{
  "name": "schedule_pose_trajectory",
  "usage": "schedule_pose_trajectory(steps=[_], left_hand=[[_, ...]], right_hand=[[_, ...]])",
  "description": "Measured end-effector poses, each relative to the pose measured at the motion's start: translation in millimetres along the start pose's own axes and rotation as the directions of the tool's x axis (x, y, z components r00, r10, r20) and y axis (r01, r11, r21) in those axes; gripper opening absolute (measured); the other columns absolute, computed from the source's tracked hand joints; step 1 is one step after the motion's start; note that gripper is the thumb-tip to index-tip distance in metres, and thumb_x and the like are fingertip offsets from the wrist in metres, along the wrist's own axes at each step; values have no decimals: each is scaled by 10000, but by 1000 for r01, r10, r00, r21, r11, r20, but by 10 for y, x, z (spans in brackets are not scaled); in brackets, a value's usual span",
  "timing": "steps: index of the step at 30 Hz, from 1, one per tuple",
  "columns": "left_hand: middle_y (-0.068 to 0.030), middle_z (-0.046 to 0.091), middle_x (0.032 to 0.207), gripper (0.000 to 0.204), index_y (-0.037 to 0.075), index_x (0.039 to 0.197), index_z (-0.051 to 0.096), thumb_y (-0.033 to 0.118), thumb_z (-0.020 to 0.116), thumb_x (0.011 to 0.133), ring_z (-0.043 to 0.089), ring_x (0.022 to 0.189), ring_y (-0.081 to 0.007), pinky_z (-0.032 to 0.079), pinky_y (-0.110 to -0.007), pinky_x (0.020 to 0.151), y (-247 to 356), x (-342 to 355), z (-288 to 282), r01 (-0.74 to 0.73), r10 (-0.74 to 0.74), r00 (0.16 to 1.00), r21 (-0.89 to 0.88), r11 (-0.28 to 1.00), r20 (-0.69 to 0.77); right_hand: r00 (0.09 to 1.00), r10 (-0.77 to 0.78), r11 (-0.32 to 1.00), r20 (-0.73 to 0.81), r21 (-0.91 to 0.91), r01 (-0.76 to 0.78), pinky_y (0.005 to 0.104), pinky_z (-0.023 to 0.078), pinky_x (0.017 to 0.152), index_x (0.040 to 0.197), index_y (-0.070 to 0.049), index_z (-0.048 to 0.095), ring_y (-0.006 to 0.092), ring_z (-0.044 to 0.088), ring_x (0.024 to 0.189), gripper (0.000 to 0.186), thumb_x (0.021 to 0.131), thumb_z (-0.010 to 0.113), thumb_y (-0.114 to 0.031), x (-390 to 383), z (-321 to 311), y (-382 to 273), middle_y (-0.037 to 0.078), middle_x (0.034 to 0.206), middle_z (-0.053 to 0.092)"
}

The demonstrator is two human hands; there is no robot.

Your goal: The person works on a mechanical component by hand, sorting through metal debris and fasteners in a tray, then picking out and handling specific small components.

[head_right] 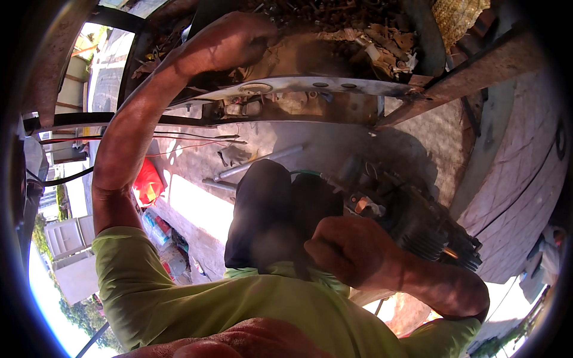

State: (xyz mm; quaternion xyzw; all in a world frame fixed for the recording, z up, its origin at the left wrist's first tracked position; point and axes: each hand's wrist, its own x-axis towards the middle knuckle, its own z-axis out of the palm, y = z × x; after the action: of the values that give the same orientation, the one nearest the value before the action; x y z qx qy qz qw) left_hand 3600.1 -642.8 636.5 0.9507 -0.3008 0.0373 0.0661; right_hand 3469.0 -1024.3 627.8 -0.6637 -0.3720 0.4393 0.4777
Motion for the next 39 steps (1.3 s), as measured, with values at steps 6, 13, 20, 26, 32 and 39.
schedule_pose_trajectory(steps=[6, 13, 20, 26, 32, 39], left_hand=[[-170, 712, 957, 178, 31, 1021, 706, 75, 676, 851, 688, 856, -344, 560, -411, 752, 64, 43, -143, 221, -223, 971, 24, 975, 92], [-161, 724, 1043, 257, 41, 1119, 700, 142, 684, 882, 693, 887, -279, 585, -389, 794, 291, 17, -432, 461, -458, 886, -242, 854, 71], [-65, 642, 936, 132, 41, 950, 676, 49, 703, 821, 654, 795, -216, 523, -358, 642, 1703, -350, -252, -317, 194, 938, -486, 814, -287], [-45, 539, 886, 222, 53, 923, 643, 175, 719, 753, 571, 701, -193, 473, -347, 583, 2180, -342, 16, -463, 333, 877, -428, 776, -345], [-50, 568, 873, 238, 30, 931, 657, 144, 736, 738, 578, 693, -184, 476, -342, 582, 2002, -405, -190, -399, 291, 888, -282, 872, -356], [-152, 711, 1043, 296, 81, 1169, 694, 121, 684, 876, 690, 887, -268, 582, -389, 783, 711, -232, -1096, 425, -402, 894, -91, 900, 199]], right_hand=[[999, -48, 998, -13, -36, 48, 337, 519, 573, 876, -25, 665, 198, 680, 632, 159, 955, 670, -163, 8, -2, 17, 94, 715, 668], [984, 180, 976, 5, 124, -180, 384, 473, 596, 849, -31, 626, 228, 608, 636, 214, 994, 652, -187, 2, 56, 7, 113, 722, 606], [940, 331, 777, 79, 542, -319, 298, 462, 619, 1019, -27, 633, 127, 554, 654, 236, 1058, 496, -215, 36, -51, 111, 33, 757, 597], [902, 68, 995, -426, 98, -29, 299, 438, 588, 1096, -19, 619, 139, 543, 633, 228, 1023, 504, -202, 24, 306, 176, 62, 783, 587], [988, -44, 999, -149, 12, 46, 272, 449, 624, 1056, -30, 640, 81, 545, 688, 238, 1067, 479, -206, 48, -59, 77, 30, 783, 601], [935, 335, 785, 121, 513, -347, 255, 431, 613, 936, -41, 666, 44, 509, 679, 264, 1067, 524, -221, -28, 33, 6, -21, 741, 589]])
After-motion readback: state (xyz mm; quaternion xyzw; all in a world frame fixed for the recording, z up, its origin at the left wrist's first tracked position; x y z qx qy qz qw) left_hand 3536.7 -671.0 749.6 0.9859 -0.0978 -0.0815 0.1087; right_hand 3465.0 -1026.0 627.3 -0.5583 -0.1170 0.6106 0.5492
